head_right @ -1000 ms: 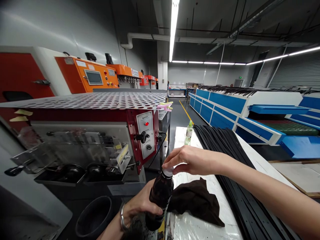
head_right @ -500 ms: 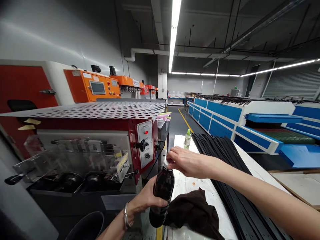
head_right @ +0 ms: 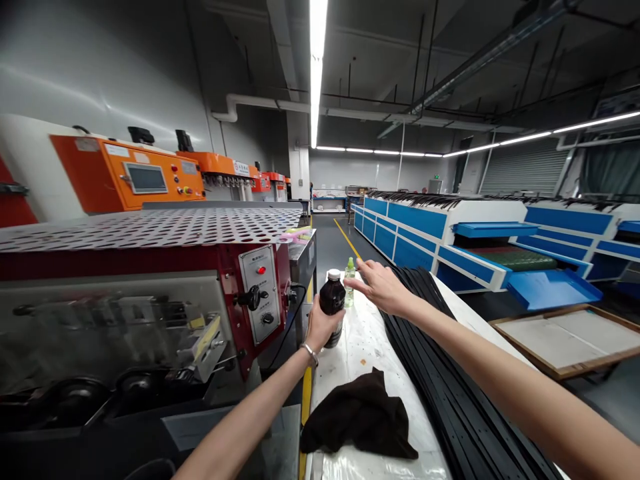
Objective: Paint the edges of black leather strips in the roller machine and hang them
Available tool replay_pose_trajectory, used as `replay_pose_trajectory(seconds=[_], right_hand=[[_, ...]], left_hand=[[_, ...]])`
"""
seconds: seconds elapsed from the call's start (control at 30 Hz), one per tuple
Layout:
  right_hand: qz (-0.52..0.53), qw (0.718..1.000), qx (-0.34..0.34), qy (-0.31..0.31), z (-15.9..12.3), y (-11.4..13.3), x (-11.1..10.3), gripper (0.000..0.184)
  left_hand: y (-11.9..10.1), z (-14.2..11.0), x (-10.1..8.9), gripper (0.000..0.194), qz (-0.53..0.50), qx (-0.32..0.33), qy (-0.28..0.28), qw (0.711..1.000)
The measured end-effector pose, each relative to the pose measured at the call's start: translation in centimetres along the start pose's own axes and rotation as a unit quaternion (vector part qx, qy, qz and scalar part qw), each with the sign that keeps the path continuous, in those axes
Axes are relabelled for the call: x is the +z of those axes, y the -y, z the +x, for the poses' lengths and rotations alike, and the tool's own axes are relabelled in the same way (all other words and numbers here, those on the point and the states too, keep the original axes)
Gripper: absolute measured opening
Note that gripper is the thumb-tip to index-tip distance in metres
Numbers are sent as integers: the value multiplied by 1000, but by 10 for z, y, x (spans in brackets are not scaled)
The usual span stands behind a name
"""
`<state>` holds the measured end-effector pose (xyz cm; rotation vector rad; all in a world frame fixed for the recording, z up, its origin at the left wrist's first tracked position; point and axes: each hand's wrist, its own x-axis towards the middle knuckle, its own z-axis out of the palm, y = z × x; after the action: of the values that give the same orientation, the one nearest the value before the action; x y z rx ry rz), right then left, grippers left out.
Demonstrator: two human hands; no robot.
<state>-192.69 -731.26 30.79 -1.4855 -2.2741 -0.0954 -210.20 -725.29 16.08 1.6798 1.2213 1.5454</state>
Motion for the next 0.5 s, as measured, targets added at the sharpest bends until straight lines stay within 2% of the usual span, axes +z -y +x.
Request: replay_pose_trajectory(seconds=[0.07,0.2,0.37,0.5], right_hand=[[45,998,31,-8,-30,-5,-2,63],[74,995,20,60,-104,3,9,57],[86,990,25,110,-179,19,40,42],[80,987,-14,138,-205,26,58,35]], left_hand=[[12,23,13,51,-14,2,-1,1000],[37,50,33,51,-23,-10,-19,1000],[55,55,43,54,-33,-8,-14,999],[57,56,45,60,-41,-13,8,999]])
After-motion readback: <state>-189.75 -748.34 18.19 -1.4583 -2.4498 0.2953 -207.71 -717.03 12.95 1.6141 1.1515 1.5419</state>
